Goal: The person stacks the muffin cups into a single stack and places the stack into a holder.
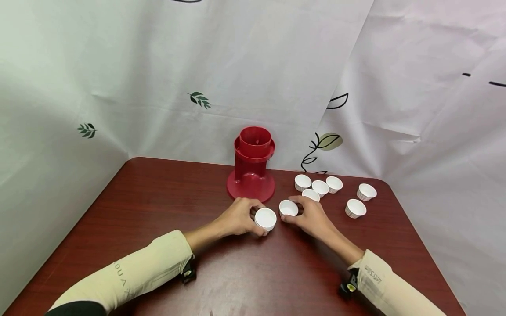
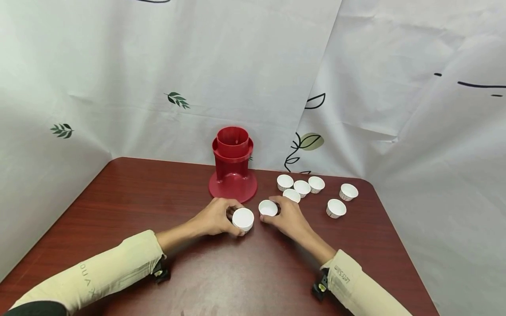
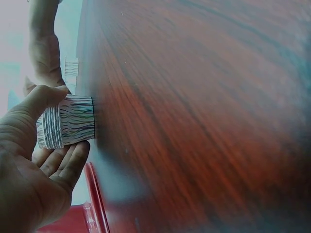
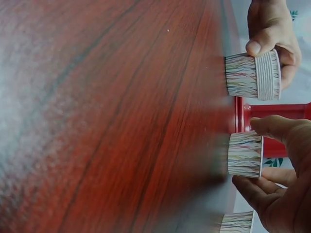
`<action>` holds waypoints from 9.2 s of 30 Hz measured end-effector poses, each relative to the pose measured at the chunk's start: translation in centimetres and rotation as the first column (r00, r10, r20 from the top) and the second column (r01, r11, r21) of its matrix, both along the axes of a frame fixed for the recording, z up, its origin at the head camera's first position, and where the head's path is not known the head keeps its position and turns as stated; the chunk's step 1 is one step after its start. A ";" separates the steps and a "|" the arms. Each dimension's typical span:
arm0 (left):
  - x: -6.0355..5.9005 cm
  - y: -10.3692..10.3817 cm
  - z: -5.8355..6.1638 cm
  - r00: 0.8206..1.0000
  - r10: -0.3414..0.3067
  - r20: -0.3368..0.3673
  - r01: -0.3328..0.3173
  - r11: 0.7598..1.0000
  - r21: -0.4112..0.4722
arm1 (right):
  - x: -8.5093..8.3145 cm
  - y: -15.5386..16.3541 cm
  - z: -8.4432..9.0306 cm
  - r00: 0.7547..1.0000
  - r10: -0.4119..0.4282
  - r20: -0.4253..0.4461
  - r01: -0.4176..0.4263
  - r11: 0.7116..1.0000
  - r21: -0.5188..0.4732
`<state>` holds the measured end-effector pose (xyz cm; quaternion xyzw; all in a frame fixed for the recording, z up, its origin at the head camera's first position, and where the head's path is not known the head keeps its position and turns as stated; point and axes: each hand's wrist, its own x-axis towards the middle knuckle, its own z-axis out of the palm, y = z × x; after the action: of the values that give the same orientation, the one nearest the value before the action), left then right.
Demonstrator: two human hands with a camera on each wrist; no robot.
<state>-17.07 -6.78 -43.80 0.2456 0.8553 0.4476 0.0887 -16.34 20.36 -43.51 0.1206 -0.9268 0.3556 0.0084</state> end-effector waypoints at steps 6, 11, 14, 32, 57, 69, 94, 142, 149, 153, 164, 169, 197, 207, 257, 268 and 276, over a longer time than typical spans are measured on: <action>0.0 0.0 0.1 1.000 0.002 0.009 -0.002 1.000 0.003 | 0.0 0.1 0.4 1.000 0.009 -0.006 -0.009 1.000 -0.012; 0.0 0.1 0.2 1.000 -0.001 0.016 0.001 1.000 0.010 | 0.1 0.0 0.8 1.000 0.015 -0.006 -0.015 0.999 -0.046; 0.0 0.0 0.1 1.000 -0.006 0.023 0.006 1.000 0.017 | 0.1 -0.1 1.1 1.000 0.017 -0.004 -0.017 0.998 -0.061; 0.1 -0.1 0.2 0.999 -0.010 0.035 0.009 1.000 0.024 | 0.8 -1.2 4.2 0.998 0.066 -0.004 -0.065 0.974 -0.217; 0.0 0.0 0.2 0.998 -0.038 0.052 0.036 0.998 0.057 | 2.3 -3.7 3.9 0.973 0.215 -0.083 -0.225 0.963 -0.147; 0.1 -0.1 0.2 0.999 -0.040 0.025 0.039 0.999 0.030 | 2.5 -4.0 3.2 0.966 0.230 -0.115 -0.238 0.969 -0.068; 0.0 -0.1 0.2 0.998 -0.022 0.064 0.021 1.000 0.022 | 2.4 -2.6 2.2 0.974 0.214 -0.077 -0.218 0.975 -0.040; 0.5 -1.3 -0.3 0.997 -0.066 0.030 0.061 0.987 0.151 | 2.2 1.9 2.2 0.996 0.062 -0.061 -0.067 0.994 -0.083; 0.4 -1.0 -0.3 0.997 -0.049 0.060 0.040 0.988 0.149 | 2.0 2.9 2.2 0.997 0.037 -0.065 -0.043 0.995 -0.086; 0.4 -1.0 -0.2 0.997 -0.029 0.072 0.019 0.990 0.142 | 1.9 3.3 2.3 0.997 0.029 -0.069 -0.035 0.995 -0.096; 0.4 -0.8 0.3 0.995 -0.019 0.101 0.007 0.993 0.117 | 2.0 4.7 2.6 0.998 -0.015 -0.057 0.009 0.994 -0.111; 0.3 -0.8 0.4 0.995 -0.012 0.098 0.001 0.994 0.113 | 2.1 5.3 2.8 0.998 -0.036 -0.051 0.031 0.996 -0.087; 0.3 -0.9 0.6 0.993 0.000 0.117 -0.013 0.994 0.108 | 2.2 10.9 3.4 0.978 -0.173 -0.113 0.184 0.979 0.092; 0.3 -0.8 0.6 0.995 0.001 0.096 -0.010 0.995 0.094 | 2.6 12.7 3.4 0.965 -0.228 -0.128 0.242 0.965 0.106; -0.2 -0.7 0.5 0.996 -0.029 0.081 0.021 0.995 0.102 | 0.8 16.6 0.6 0.929 -0.366 0.063 0.352 0.922 0.160; -0.3 -0.7 0.2 0.995 -0.023 0.095 0.012 0.994 0.111 | 0.9 15.7 0.3 0.921 -0.390 0.012 0.387 0.916 0.109; -0.2 -0.7 0.3 0.996 -0.012 0.089 0.002 0.994 0.108 | 1.1 14.8 0.6 0.913 -0.404 -0.058 0.406 0.912 0.048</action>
<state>-17.28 -7.51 -43.49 0.2329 0.8241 0.5033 0.1151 -15.28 35.12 -42.88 -0.0655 -0.9413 0.3158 0.1000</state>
